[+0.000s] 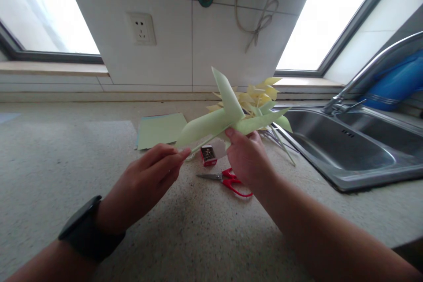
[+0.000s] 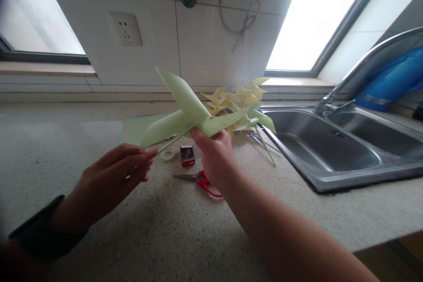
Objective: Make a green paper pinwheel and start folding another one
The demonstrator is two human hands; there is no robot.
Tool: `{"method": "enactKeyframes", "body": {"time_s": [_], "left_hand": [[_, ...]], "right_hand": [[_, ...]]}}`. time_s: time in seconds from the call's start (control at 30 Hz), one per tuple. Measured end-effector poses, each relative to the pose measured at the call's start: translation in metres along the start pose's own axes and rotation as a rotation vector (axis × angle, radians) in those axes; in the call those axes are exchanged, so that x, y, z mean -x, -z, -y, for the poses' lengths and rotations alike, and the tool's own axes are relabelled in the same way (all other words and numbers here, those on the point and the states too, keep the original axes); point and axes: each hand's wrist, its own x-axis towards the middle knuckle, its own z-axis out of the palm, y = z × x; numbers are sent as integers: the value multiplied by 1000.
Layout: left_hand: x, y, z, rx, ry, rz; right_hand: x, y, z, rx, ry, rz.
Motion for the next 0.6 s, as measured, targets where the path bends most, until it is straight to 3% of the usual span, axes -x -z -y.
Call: {"method": "enactKeyframes", "body": {"time_s": [0.6], "left_hand": [[1, -1, 0, -20, 2, -34]], "right_hand": [[2, -1, 4, -77, -8, -29]]}}
